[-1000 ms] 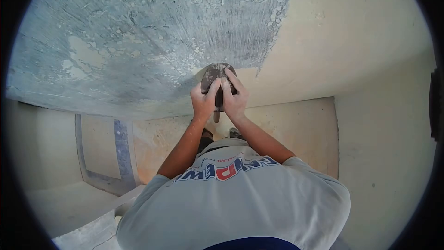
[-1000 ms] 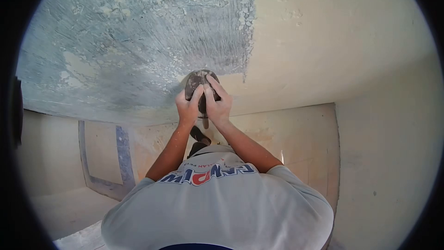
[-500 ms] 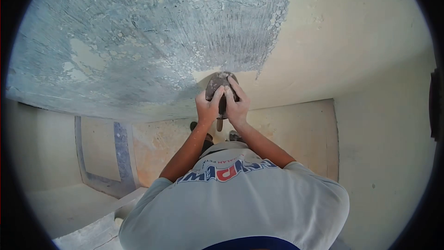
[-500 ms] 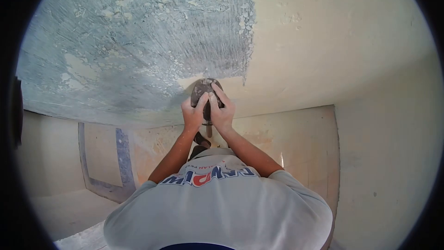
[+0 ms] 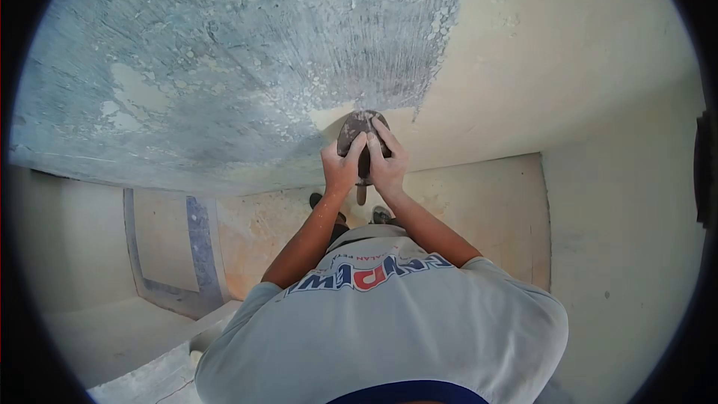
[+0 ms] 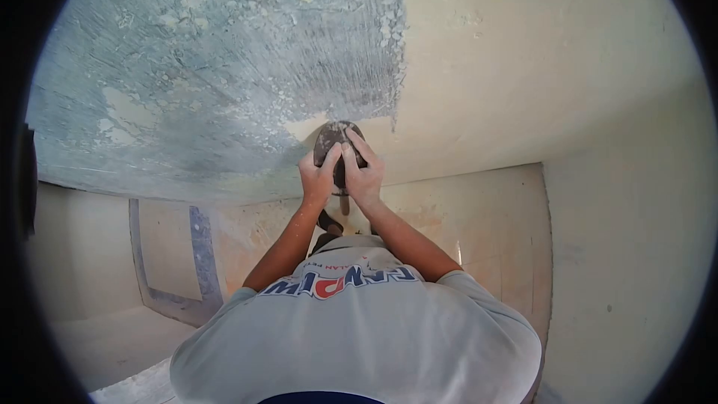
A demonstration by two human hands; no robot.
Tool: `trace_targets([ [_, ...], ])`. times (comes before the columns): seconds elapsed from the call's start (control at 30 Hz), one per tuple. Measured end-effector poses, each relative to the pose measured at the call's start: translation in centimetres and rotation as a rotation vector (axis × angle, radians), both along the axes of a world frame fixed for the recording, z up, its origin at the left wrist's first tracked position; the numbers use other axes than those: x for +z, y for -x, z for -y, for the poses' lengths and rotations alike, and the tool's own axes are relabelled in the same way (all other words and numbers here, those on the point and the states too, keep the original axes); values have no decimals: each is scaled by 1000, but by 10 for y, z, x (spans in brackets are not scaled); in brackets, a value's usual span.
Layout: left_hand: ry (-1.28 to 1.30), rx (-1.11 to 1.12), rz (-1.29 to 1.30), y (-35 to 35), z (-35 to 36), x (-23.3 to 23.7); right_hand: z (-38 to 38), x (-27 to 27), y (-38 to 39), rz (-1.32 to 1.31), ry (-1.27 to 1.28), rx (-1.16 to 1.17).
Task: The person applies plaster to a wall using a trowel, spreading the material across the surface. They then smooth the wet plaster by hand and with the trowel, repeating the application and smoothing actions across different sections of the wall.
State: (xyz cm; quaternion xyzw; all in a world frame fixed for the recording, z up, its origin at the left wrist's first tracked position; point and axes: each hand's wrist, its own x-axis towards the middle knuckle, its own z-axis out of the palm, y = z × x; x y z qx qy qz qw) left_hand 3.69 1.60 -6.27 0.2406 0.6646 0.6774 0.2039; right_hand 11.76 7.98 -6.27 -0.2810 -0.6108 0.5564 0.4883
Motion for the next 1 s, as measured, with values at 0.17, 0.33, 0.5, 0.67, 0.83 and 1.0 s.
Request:
trace_targets([
  [0.17,-84,-38,9,3,-10,16,-7,11,1,1,-11,11],
  [0.33,-93,-18,-24,-4,-8,17,-7,9,-3,17,-23,-9],
  [0.5,-161,-7,126,-6,-12,5,-12,6,0,-11,-34,2],
  [0.67,-114,-12,44,-6,-19,21,-15,24,-8,12,-69,-43],
  [0.83,-51,4,-29,-8,-16,-6,-17,-1,-6,-30,-87,-49],
  [1.0,-155,-38,-67,-12,-26,42,-26,31,-10,-26,-100,-31],
])
